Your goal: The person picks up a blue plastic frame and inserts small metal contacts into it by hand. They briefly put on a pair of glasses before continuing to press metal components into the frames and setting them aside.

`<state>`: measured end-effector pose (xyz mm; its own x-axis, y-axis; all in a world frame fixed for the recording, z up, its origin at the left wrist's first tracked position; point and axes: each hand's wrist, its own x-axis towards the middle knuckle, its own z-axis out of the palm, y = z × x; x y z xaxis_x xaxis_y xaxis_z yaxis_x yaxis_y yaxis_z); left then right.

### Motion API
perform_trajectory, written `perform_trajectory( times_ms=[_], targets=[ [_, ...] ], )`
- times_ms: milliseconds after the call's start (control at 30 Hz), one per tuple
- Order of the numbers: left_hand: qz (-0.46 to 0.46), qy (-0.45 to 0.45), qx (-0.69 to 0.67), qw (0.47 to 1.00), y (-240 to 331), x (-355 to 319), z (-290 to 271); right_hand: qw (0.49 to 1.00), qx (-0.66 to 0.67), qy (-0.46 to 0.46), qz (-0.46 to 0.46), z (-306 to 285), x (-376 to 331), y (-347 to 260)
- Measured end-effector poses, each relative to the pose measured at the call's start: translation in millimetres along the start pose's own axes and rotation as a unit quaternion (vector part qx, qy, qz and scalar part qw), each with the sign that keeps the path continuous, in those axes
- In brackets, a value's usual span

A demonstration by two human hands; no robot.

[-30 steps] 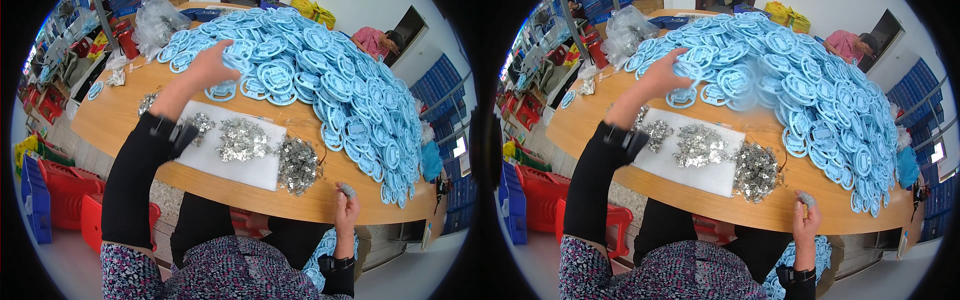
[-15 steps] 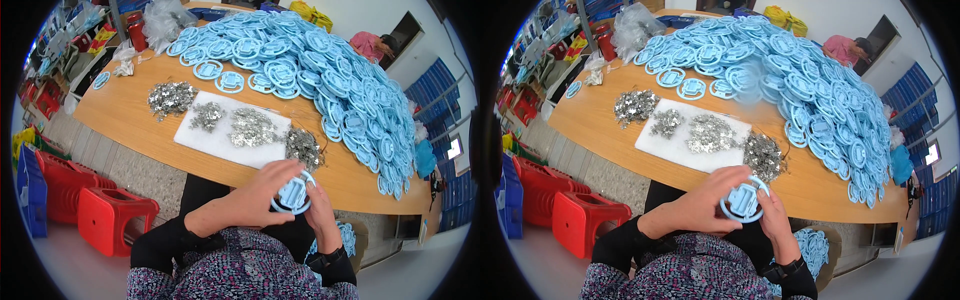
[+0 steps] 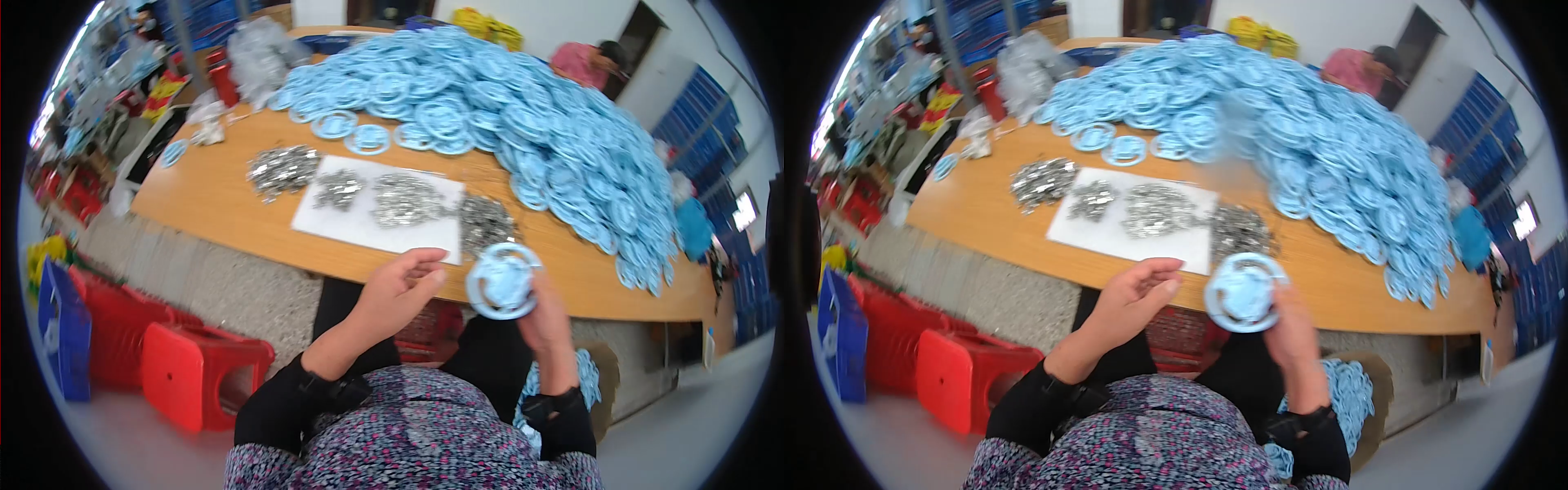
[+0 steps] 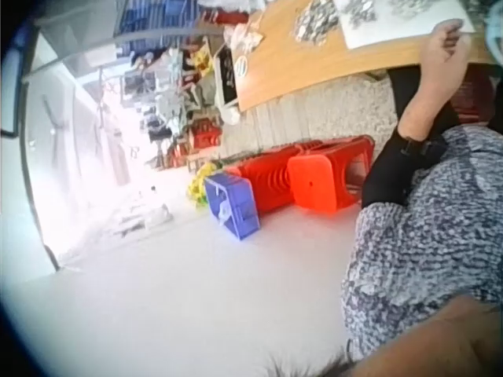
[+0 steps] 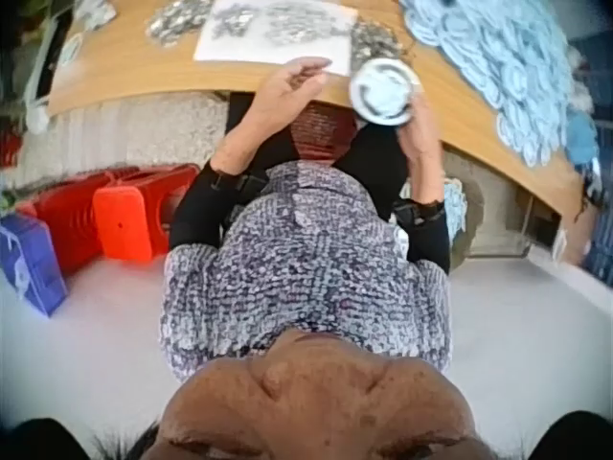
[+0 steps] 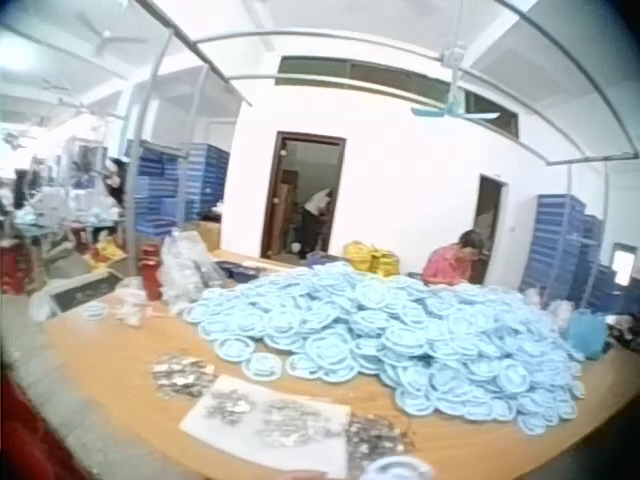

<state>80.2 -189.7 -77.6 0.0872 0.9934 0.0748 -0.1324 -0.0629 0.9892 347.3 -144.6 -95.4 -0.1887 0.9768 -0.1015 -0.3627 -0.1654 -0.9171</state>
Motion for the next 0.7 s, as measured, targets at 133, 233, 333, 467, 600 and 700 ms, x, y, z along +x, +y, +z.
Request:
perform_trajectory(
  times_ms=[133,233,333,467,600,700],
  targets=[
    [0.007,0.066,0.149,0.987,39.6,17.6,-37.0,0.995,-0.039,0.055,-0.070,-52.3,20.1,-41.7],
    [0.033,0.168,0.251,0.953,48.2,33.2,-92.6,0.989,-0.060,0.106,-0.083,-98.5,49.6,-48.9],
    [0.062,0.192,0.235,0.951,41.1,50.7,-124.4,0.974,-0.075,0.195,-0.087,-146.9,70.5,-36.6],
    [0.040,0.124,0.286,0.949,53.1,73.6,-96.9,0.963,-0.198,0.174,-0.056,-165.1,85.9,-36.6],
    [0.157,-0.006,0.412,0.897,47.8,119.4,-47.3,0.920,-0.310,0.212,-0.110,-166.6,93.9,-36.6],
    [0.235,-0.052,0.473,0.848,31.6,170.3,-11.4,0.864,-0.396,0.269,-0.157,-177.7,91.5,-20.1]
  ],
)
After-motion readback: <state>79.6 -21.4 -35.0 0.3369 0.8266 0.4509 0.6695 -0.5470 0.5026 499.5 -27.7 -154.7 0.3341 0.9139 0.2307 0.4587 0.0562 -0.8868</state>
